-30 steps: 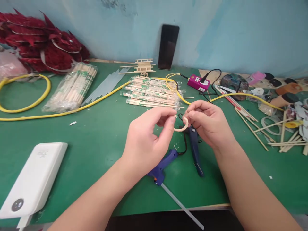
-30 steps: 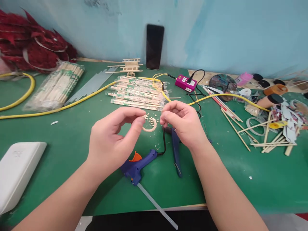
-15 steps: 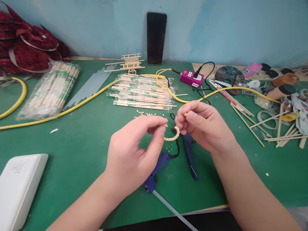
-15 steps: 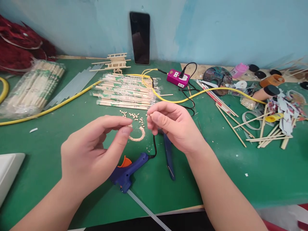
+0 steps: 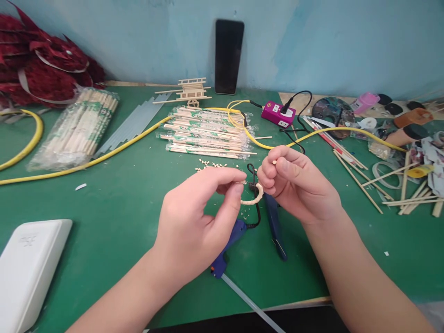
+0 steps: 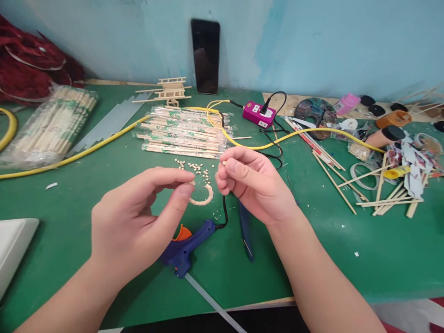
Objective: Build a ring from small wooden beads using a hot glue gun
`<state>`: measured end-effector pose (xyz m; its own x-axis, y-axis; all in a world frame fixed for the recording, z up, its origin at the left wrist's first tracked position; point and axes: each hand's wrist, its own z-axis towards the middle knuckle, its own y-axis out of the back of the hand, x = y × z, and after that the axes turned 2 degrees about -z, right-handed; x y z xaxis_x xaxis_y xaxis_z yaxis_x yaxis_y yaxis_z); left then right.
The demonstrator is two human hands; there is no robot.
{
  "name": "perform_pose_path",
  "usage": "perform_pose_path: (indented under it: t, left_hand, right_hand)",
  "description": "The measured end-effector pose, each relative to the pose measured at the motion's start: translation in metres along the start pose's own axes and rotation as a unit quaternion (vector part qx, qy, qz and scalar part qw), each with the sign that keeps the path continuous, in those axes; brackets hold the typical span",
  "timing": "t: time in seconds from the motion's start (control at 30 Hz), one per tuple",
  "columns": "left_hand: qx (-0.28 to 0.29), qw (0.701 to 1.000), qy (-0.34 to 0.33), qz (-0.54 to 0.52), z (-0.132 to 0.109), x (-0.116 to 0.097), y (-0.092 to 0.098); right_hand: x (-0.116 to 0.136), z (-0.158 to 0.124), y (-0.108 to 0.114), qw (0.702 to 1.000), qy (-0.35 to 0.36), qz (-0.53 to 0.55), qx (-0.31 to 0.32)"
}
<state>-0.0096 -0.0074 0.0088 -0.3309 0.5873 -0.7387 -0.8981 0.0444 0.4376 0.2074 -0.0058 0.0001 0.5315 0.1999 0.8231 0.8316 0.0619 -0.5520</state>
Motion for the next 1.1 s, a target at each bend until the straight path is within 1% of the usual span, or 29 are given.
perform_pose_path:
  t: [0.23, 0.33, 0.47, 0.6, 0.67, 0.73, 0.97, 1.1]
  left_hand:
    - [0.003, 1.000, -0.002, 0.001, 0.000, 0.001, 0.000]
    - [0.001, 1.000, -0.004, 0.005, 0.000, 0.001, 0.000]
    - [-0.006, 1.000, -0.005, 0.017, 0.000, 0.000, -0.001]
    - [-0.011, 0.999, -0.010, 0.038, 0.000, -0.001, -0.001]
    - [-0.014, 0.999, -0.015, 0.045, -0.001, -0.001, -0.001]
    - [-0.016, 0.999, -0.019, 0.048, -0.001, -0.001, -0.001]
    - [-0.016, 0.998, -0.027, 0.052, -0.001, -0.001, -0.002]
    - [-0.025, 0.998, -0.028, 0.056, -0.001, -0.001, -0.003]
  right_hand:
    - [-0.002, -0.001, 0.002, 1.000, 0.022, 0.009, -0.003]
    - [-0.002, -0.001, 0.001, 0.999, 0.046, -0.011, -0.014]
    - [-0.004, -0.005, -0.007, 0.990, 0.103, -0.082, -0.047]
    - [-0.009, -0.012, -0.015, 0.968, 0.163, -0.175, -0.076]
    - [-0.011, -0.015, -0.018, 0.958, 0.178, -0.210, -0.085]
    - [-0.013, -0.017, -0.020, 0.955, 0.176, -0.224, -0.083]
    - [-0.013, -0.017, -0.024, 0.958, 0.174, -0.216, -0.074]
    - [-0.012, -0.017, -0.025, 0.953, 0.175, -0.230, -0.088]
